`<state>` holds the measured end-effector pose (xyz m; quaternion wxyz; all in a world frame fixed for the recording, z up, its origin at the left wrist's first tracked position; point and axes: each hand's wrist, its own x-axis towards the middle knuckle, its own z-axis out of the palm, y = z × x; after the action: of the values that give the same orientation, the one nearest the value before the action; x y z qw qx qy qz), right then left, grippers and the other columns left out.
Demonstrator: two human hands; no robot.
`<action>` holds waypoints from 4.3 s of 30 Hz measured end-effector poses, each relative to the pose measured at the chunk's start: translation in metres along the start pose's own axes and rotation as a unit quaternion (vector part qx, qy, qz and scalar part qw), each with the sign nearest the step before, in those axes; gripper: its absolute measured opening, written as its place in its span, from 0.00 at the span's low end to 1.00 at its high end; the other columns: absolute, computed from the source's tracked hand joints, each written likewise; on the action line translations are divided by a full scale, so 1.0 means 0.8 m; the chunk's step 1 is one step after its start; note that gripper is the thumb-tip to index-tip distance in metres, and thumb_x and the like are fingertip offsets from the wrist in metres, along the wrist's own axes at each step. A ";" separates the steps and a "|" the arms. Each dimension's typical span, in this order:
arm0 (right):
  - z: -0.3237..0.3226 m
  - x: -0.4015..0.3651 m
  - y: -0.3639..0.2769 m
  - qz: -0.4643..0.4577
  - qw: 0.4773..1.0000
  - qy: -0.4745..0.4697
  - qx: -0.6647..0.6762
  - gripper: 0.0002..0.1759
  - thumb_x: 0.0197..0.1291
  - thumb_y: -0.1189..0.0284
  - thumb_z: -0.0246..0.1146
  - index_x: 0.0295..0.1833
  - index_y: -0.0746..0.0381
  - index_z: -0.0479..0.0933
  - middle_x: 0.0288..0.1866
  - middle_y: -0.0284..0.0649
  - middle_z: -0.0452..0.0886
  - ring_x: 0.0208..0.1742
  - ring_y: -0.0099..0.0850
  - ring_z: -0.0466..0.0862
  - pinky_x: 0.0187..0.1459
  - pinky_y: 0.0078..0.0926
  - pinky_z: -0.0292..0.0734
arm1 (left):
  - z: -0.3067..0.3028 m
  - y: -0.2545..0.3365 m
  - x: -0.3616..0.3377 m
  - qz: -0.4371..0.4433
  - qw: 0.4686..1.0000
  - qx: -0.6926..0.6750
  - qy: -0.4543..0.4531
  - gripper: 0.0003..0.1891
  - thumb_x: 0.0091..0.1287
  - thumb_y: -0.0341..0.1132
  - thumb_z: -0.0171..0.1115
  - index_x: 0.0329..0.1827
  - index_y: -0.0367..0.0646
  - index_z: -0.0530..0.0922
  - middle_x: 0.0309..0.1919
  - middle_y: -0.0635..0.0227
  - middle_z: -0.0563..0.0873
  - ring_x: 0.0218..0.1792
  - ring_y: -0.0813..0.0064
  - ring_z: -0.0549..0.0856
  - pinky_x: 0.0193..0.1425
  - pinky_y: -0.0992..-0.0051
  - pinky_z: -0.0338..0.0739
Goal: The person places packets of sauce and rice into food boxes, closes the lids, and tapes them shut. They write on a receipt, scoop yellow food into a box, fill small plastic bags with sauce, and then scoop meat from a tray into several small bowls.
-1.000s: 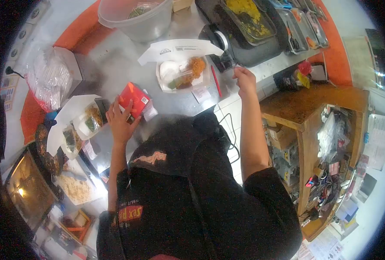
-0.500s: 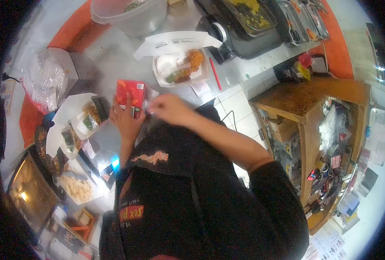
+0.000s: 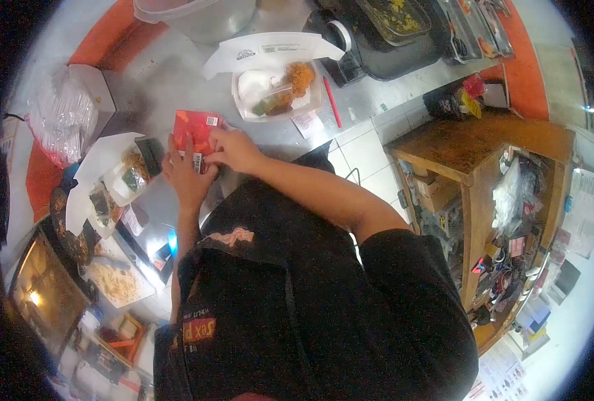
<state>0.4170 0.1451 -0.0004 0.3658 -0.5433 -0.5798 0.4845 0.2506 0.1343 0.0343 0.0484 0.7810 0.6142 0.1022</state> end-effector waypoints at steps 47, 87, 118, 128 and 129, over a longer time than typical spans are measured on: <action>-0.221 -0.023 0.018 -0.046 0.865 0.475 -0.156 0.11 0.49 0.83 0.63 0.39 0.64 0.85 0.40 0.44 0.78 0.38 0.34 0.81 0.42 0.27 0.78 | -0.024 0.113 0.115 0.058 0.969 -0.177 0.161 0.37 0.55 0.39 0.67 0.71 0.47 0.66 0.71 0.58 0.66 0.63 0.48 0.68 0.66 0.49 0.61; -0.256 -0.075 0.036 -0.011 0.983 0.088 -0.159 0.40 0.48 0.74 0.71 0.71 0.53 0.69 0.68 0.46 0.74 0.64 0.48 0.73 0.66 0.37 0.65 | 0.035 0.108 0.080 0.160 0.937 -0.306 -0.046 0.34 0.63 0.25 0.56 0.75 0.39 0.59 0.60 0.38 0.76 0.55 0.42 0.79 0.58 0.59 0.75; -0.240 -0.075 0.056 -0.080 0.941 0.164 -0.284 0.19 0.51 0.76 0.69 0.50 0.49 0.86 0.58 0.41 0.82 0.37 0.39 0.79 0.45 0.35 0.75 | 0.023 0.160 0.135 0.316 0.929 -0.172 -0.091 0.35 0.56 0.46 0.70 0.68 0.49 0.71 0.75 0.52 0.60 0.72 0.45 0.60 0.75 0.46 0.52; -0.341 -0.020 0.070 0.092 0.888 0.424 -0.151 0.22 0.56 0.69 0.69 0.53 0.68 0.76 0.41 0.46 0.86 0.38 0.41 0.85 0.42 0.32 0.77 | 0.039 0.172 0.142 0.327 0.938 -0.099 -0.064 0.36 0.56 0.50 0.68 0.70 0.58 0.70 0.72 0.55 0.64 0.70 0.49 0.63 0.69 0.44 0.56; -0.348 -0.023 0.080 0.129 0.914 0.383 -0.026 0.25 0.56 0.67 0.70 0.56 0.68 0.74 0.41 0.46 0.85 0.38 0.39 0.85 0.43 0.33 0.78 | 0.039 0.167 0.144 0.324 0.935 -0.133 -0.058 0.32 0.56 0.49 0.68 0.67 0.57 0.74 0.69 0.54 0.68 0.68 0.50 0.66 0.67 0.46 0.59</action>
<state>0.7017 0.1692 0.0133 0.4804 -0.7666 -0.3323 0.2668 0.4103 0.2155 0.0420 0.1521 0.9286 0.3047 0.1477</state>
